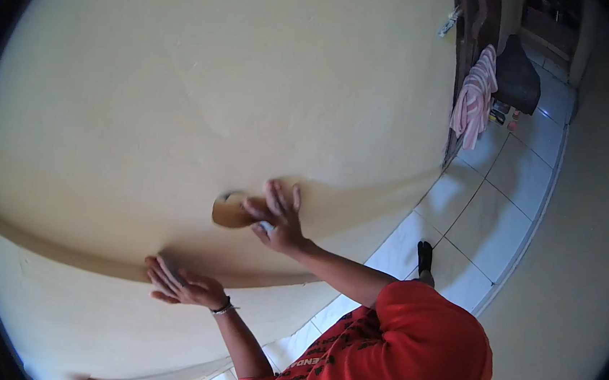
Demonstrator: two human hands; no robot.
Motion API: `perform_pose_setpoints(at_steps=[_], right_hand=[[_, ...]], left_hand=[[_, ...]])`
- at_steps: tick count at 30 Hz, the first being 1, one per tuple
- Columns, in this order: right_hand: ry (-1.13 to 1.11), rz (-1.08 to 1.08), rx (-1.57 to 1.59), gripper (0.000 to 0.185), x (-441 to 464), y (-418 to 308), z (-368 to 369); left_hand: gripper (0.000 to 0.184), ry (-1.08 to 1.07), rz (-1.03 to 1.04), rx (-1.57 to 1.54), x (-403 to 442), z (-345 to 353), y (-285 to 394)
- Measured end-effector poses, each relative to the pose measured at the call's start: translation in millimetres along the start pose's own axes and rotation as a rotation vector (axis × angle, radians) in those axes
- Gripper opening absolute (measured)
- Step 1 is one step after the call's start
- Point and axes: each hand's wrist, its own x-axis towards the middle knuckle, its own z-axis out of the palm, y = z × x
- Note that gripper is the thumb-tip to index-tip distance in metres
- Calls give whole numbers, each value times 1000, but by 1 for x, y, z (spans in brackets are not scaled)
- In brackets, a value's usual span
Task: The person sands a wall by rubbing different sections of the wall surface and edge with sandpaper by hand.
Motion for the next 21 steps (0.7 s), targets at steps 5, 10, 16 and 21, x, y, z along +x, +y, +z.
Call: perform_pose_setpoints(at_steps=[5,10,16,21], right_hand=[[167,-32,-123,48,73,80,-52],[358,142,-32,55,146,180,-112],[687,583,343,54,187,332,-180],[585,631,295,56,196,376,-214]], left_hand=[[45,39,20,79,-2,4,-3],[47,72,-1,128,-3,9,2],[48,78,28,292,-8,11,-1],[51,112,5,331,-6,14,3]])
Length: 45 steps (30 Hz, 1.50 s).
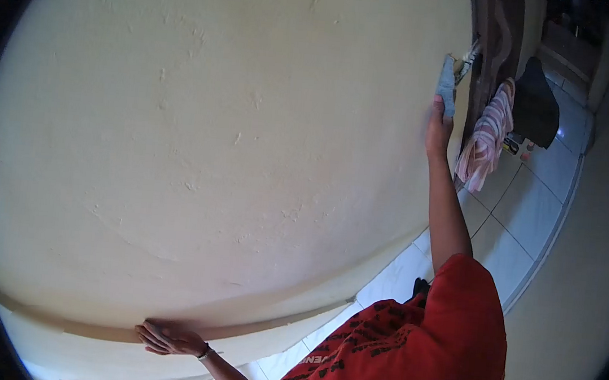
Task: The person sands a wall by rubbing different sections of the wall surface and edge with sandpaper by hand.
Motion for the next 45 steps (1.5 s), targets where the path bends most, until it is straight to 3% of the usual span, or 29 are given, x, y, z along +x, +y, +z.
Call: perform_pose_setpoints(at_steps=[3,5,7,10,15,17,18,19,21,23,25,26,30,32,39,41,45], right_hand=[[-95,128,-118,55,-6,-10,-2],[56,-187,-144,62,-21,0,13],[-26,-101,-110,61,-58,-27,27],[-40,-320,-173,57,-114,-56,47],[-323,-663,-246,69,-272,-94,74],[-438,-660,-248,74,-350,-90,77],[-502,-591,-190,62,-393,-90,77],[-632,-667,-233,51,-431,-93,76],[-752,-852,-312,47,-496,-76,77],[-972,-861,-382,46,-535,-100,83],[-854,-872,-320,44,-566,-117,101],[-731,-896,-259,43,-571,-121,107],[-804,-964,-338,43,-556,-128,110],[-629,-949,-256,42,-544,-138,121],[-586,-945,-306,37,-443,-141,113],[-540,-754,-233,42,-405,-138,108],[-357,-705,-204,43,-303,-121,99]], left_hand=[[53,-27,-19,-20,-5,4,-8],[58,-47,-75,-97,-2,1,-1],[48,-34,4,-85,-1,-2,-3],[51,-2,-26,-231,-7,3,-11],[50,-21,-40,-346,-4,-2,-9],[49,-18,-42,-428,-3,-3,-10],[48,-29,-35,-432,-3,-4,-11],[47,-36,-26,-438,-3,-3,-11],[46,-73,-11,-430,-2,-5,-11],[46,-96,-7,-456,0,-5,-11],[45,-149,-12,-462,-1,-9,-12],[44,-167,-19,-470,-1,-8,-13],[45,-187,-71,-501,1,-11,-12],[46,-196,-69,-477,0,-11,-11],[51,-168,-128,-398,0,-5,-7],[50,-143,-146,-366,1,-4,-3],[48,-117,-202,-178,4,-2,8]])
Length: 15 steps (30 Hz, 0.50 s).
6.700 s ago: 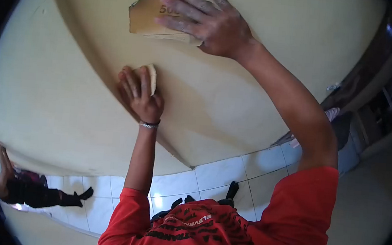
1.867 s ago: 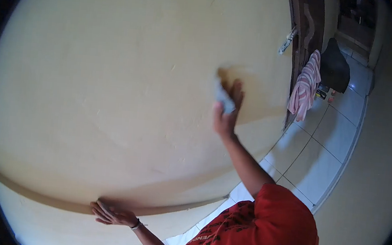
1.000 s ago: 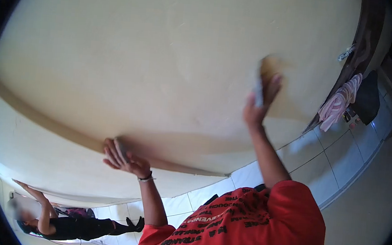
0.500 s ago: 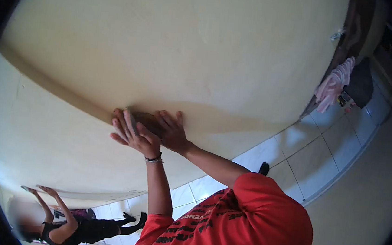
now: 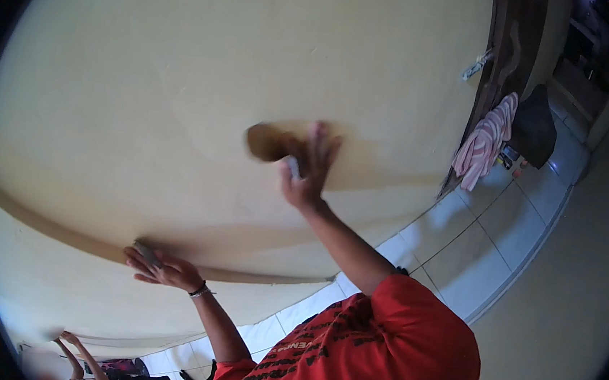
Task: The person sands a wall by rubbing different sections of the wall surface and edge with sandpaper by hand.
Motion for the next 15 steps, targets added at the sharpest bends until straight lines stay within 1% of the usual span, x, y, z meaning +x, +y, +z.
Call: perform_pose_setpoints(at_steps=[2,3,4,5,6,7,8,9,10,11,12,14,15], right_hand=[[65,13,-3,52,33,42,-21],[116,49,14,57,48,65,-29],[163,88,31,62,61,88,-38],[134,166,-7,64,71,116,-49],[202,248,72,60,88,136,-60],[221,450,135,60,88,190,-65],[326,516,186,57,107,212,-75],[226,790,161,55,128,220,-94],[109,1056,128,54,149,223,-109],[133,997,93,52,163,226,-115],[151,937,64,51,171,229,-116],[422,423,57,62,177,241,-103],[385,445,87,60,184,234,-103]], left_hand=[[50,-6,-13,124,0,4,7],[50,-9,-15,130,1,8,13],[51,42,-41,151,2,12,17],[52,95,-69,173,3,15,20],[52,93,-70,186,3,17,24],[52,109,-99,176,4,20,27],[52,128,-131,167,4,24,31],[52,130,-144,184,4,28,31],[52,115,-100,247,2,31,29],[52,96,-59,318,-1,30,27],[52,123,-33,-32,1,26,32],[51,155,-60,-355,3,30,32],[50,143,15,-243,4,26,32]])
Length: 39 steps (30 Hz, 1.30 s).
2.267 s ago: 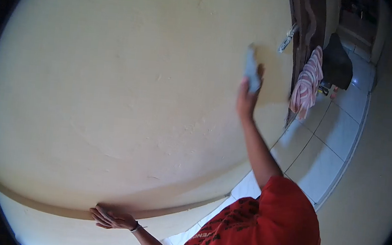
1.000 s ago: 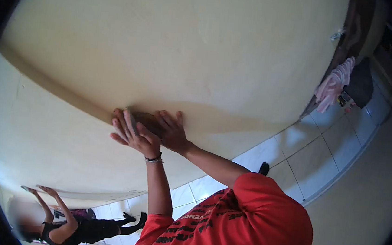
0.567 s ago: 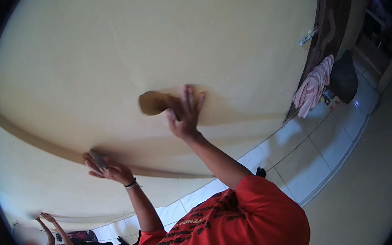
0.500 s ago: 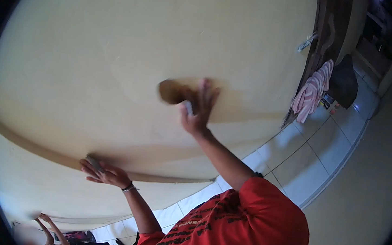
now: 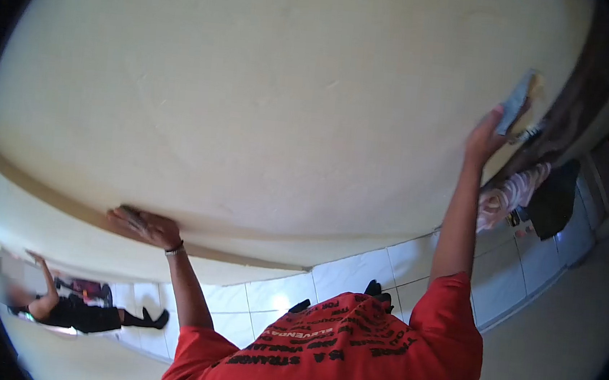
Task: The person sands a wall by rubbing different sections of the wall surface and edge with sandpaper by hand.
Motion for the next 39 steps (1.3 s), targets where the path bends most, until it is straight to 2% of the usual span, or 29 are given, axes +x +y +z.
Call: perform_pose_setpoints(at_steps=[2,5,8,10,15,18,24,26,29,31,33,39], right_hand=[[-49,24,28,60,6,-11,4],[-180,-52,187,59,1,-21,9],[-197,-117,111,57,-61,-70,17],[-213,-429,-197,57,-102,-95,20],[-282,-502,-183,68,-217,-150,38],[-345,-572,-183,60,-278,-168,50],[-606,-878,-233,49,-405,-214,57],[-684,-834,-83,49,-434,-239,62],[-644,-835,-130,46,-432,-244,67],[-577,-926,-188,43,-415,-241,69],[-616,-778,-125,41,-387,-239,65],[-335,-652,-108,44,-278,-217,66]], left_hand=[[49,-33,141,134,5,-5,-7],[49,-45,137,147,6,-7,-10],[49,-35,70,97,5,-5,-7],[49,-49,56,52,3,-4,-10],[54,-81,29,-16,-2,-5,-16],[54,-70,47,-231,-5,-3,-20],[55,-62,-5,-439,-18,-4,-28],[57,-68,-31,-560,-19,-5,-32],[57,-75,-5,-598,-26,-4,-34],[55,-55,16,-599,-25,-4,-35],[53,-54,29,-508,-23,-6,-34],[51,-78,58,-389,-21,-7,-35]])
